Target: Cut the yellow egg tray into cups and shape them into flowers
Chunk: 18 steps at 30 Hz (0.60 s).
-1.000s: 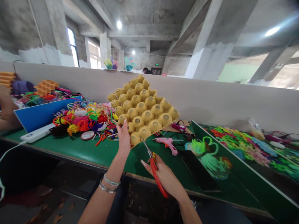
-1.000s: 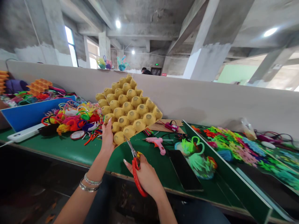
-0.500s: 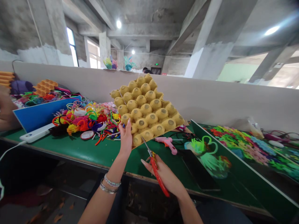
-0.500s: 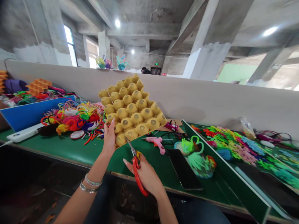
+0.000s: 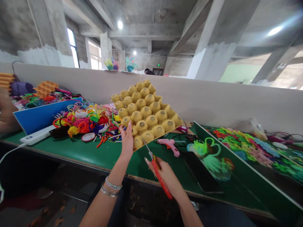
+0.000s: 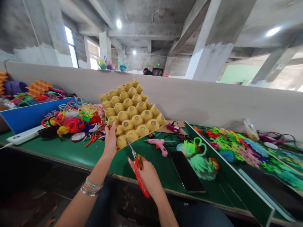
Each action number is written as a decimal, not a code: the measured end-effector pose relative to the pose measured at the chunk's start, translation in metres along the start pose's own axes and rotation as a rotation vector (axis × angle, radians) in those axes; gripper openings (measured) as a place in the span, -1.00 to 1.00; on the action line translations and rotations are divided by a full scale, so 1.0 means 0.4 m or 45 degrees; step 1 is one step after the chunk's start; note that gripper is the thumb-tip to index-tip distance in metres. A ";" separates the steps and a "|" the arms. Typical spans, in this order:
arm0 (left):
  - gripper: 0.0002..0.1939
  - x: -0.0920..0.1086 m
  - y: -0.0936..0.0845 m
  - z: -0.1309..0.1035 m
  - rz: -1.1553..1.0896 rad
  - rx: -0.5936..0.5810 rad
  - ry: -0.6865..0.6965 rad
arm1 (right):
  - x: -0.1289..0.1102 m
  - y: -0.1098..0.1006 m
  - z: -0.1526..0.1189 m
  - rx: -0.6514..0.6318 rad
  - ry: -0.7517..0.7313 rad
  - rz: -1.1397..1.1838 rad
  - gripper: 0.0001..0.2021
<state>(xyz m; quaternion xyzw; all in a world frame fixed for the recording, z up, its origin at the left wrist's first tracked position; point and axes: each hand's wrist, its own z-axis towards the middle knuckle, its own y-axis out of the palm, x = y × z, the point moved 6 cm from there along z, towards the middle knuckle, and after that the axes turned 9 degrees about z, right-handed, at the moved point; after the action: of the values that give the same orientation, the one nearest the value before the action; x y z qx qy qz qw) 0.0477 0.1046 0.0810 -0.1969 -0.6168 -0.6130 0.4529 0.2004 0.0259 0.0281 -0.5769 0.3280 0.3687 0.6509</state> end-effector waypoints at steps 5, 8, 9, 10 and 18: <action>-0.60 -0.002 -0.006 0.001 0.009 0.018 0.009 | 0.005 0.007 0.009 -0.013 -0.058 -0.044 -0.65; -0.62 -0.001 -0.005 0.001 -0.001 0.013 0.020 | 0.004 0.007 0.011 -0.001 -0.078 -0.095 -0.67; -0.62 -0.001 -0.005 0.001 -0.004 0.017 0.018 | 0.003 0.007 0.011 0.002 -0.080 -0.105 -0.68; -0.63 -0.001 -0.005 0.001 -0.007 0.023 0.014 | 0.003 0.007 0.011 0.004 -0.080 -0.108 -0.69; -0.64 0.004 -0.015 0.013 0.038 0.066 -0.017 | -0.004 0.012 0.013 0.042 -0.075 -0.050 -0.72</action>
<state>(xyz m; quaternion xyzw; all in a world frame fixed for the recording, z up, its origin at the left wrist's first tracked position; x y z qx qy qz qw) 0.0404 0.1079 0.0797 -0.1985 -0.6325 -0.5887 0.4626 0.1954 0.0313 0.0275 -0.5612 0.3034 0.3672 0.6770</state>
